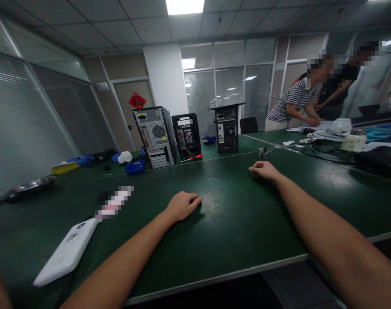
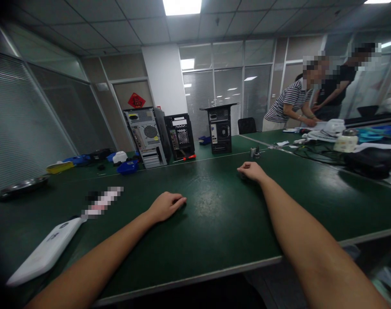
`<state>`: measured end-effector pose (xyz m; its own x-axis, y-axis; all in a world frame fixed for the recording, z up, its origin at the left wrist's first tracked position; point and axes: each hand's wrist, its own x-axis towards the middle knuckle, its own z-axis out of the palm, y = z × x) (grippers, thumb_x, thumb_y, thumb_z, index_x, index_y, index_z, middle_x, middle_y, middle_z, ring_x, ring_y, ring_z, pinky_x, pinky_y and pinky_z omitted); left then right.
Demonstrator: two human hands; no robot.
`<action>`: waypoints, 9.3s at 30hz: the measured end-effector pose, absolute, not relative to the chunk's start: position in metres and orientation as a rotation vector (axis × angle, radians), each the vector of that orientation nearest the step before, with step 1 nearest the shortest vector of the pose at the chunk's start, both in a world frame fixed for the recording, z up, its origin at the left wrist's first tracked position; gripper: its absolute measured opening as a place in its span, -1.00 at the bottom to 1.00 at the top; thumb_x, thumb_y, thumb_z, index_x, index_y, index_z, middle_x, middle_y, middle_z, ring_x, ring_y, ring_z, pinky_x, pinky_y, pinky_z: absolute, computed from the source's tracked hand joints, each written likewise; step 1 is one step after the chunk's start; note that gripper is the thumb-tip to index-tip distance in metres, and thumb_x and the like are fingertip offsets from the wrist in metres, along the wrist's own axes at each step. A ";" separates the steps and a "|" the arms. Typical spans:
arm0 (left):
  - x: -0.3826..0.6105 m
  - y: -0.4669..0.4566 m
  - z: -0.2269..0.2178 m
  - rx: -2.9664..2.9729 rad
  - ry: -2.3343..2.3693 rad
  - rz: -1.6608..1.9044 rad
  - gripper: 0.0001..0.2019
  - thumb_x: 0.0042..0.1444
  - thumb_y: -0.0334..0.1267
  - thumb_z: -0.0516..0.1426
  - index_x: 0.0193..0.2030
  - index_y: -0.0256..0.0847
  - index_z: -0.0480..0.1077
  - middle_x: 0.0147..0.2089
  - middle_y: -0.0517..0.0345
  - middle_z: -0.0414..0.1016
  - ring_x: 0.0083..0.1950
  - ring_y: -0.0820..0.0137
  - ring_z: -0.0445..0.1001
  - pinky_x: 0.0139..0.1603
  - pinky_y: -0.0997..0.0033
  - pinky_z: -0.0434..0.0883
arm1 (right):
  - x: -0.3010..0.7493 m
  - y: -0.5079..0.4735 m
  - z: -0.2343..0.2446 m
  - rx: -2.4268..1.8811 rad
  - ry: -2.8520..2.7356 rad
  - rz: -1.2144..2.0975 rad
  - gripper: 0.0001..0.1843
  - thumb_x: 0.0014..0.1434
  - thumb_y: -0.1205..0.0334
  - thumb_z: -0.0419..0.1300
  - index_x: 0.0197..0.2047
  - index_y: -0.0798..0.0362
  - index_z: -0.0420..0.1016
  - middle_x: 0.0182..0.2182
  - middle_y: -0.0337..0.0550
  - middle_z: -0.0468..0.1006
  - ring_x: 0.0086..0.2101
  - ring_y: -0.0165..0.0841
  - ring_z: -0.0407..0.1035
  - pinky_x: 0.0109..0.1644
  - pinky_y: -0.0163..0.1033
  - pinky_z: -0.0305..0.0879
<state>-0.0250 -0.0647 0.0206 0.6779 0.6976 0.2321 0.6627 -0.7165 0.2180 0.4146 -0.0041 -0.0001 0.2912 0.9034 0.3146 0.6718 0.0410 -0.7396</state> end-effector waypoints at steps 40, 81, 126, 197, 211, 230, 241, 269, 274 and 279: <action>-0.028 -0.061 0.018 2.860 1.158 0.401 -0.61 0.41 -0.02 -0.08 -0.08 -0.17 0.50 -0.22 0.04 0.61 -0.27 0.29 0.55 -0.25 0.41 0.33 | 0.196 -0.068 0.018 -0.710 -2.510 -0.088 -0.53 0.26 0.17 0.23 0.22 0.07 0.38 -0.06 0.00 0.57 -0.07 -0.24 0.43 0.02 -0.16 0.34; -0.026 -0.063 0.021 2.813 1.092 0.408 -0.48 0.44 0.04 -0.16 -0.14 -0.12 0.58 -0.33 0.10 0.59 -0.30 0.34 0.53 -0.21 0.44 0.31 | 0.244 -0.039 0.022 -1.195 -2.370 -0.381 -0.75 0.41 0.23 -0.06 -0.06 0.09 0.41 -0.16 -0.02 0.52 -0.14 -0.26 0.37 -0.05 -0.18 0.17; -0.027 -0.063 0.019 2.802 1.080 0.408 -0.50 0.44 0.05 -0.15 -0.12 -0.10 0.57 -0.32 0.12 0.59 -0.31 0.36 0.51 -0.24 0.43 0.29 | 0.420 -0.012 0.012 -1.713 -1.615 -0.092 -0.72 0.11 0.19 0.28 -0.11 0.04 0.69 -0.21 -0.07 0.69 -0.17 -0.21 0.55 0.03 -0.13 0.41; -0.026 -0.063 0.019 2.800 1.079 0.414 -0.49 0.43 0.06 -0.14 -0.20 -0.13 0.56 -0.37 0.13 0.55 -0.36 0.37 0.47 -0.30 0.44 0.24 | 0.424 -0.001 -0.015 -1.626 -1.600 0.364 -0.38 -0.01 0.12 0.41 0.15 0.05 0.55 -0.03 0.02 0.63 -0.07 -0.23 0.53 0.13 -0.11 0.38; -0.026 -0.064 0.021 2.801 1.105 0.402 -0.55 0.42 0.04 -0.10 -0.13 -0.11 0.55 -0.26 0.11 0.61 -0.29 0.35 0.52 -0.30 0.43 0.26 | 0.328 -0.021 0.017 -1.284 -2.085 -0.127 -0.54 0.22 0.20 0.24 0.19 -0.05 0.53 -0.09 -0.06 0.48 -0.14 -0.26 0.45 0.05 -0.11 0.40; -0.026 -0.062 0.018 2.788 1.207 0.449 -0.60 0.41 -0.03 -0.08 -0.11 -0.14 0.54 -0.29 0.08 0.60 -0.31 0.32 0.51 -0.32 0.42 0.24 | 0.208 -0.064 0.017 -0.623 -2.573 -0.344 -0.64 0.30 0.25 0.14 0.15 0.00 0.48 -0.03 0.01 0.50 -0.10 -0.27 0.45 -0.04 -0.18 0.40; -0.025 -0.063 0.020 2.793 1.222 0.456 -0.67 0.39 -0.05 -0.05 -0.15 -0.14 0.47 -0.35 0.09 0.55 -0.34 0.32 0.49 -0.33 0.41 0.23 | 0.207 -0.059 0.011 -0.913 -2.382 -0.232 -0.33 0.21 0.46 0.04 0.37 0.11 0.04 0.07 0.13 0.34 -0.06 -0.19 0.40 0.01 -0.03 0.39; -0.026 -0.062 0.018 2.804 1.106 0.462 -0.52 0.43 0.07 -0.14 -0.01 -0.09 0.53 -0.18 0.09 0.62 -0.25 0.32 0.54 -0.25 0.42 0.27 | 0.266 -0.025 0.015 -1.392 -2.310 -0.128 -0.79 0.36 0.22 0.06 -0.04 0.09 0.45 -0.11 -0.02 0.52 -0.15 -0.29 0.42 -0.06 -0.23 0.28; -0.028 -0.061 0.017 2.800 1.106 0.454 -0.52 0.43 0.08 -0.14 0.01 -0.09 0.52 -0.16 0.10 0.62 -0.22 0.32 0.54 -0.24 0.41 0.28 | 0.347 0.003 0.000 -1.684 -1.973 0.009 -0.79 0.33 0.20 0.10 -0.08 0.09 0.50 -0.10 0.02 0.57 -0.12 -0.27 0.44 -0.03 -0.24 0.30; -0.028 -0.061 0.017 2.797 1.106 0.443 -0.52 0.42 0.09 -0.13 -0.01 -0.09 0.53 -0.17 0.10 0.62 -0.24 0.32 0.54 -0.27 0.41 0.27 | 0.401 0.013 -0.014 -1.831 -1.693 0.139 -0.77 0.28 0.19 0.14 -0.09 0.10 0.53 -0.12 0.01 0.61 -0.15 -0.26 0.46 -0.06 -0.23 0.31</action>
<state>-0.0277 -0.0608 0.0173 0.6934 0.6826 0.2307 0.6530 -0.7307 0.1991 0.4009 0.0130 -0.0141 0.1678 0.9277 0.3335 0.8609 0.0270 -0.5080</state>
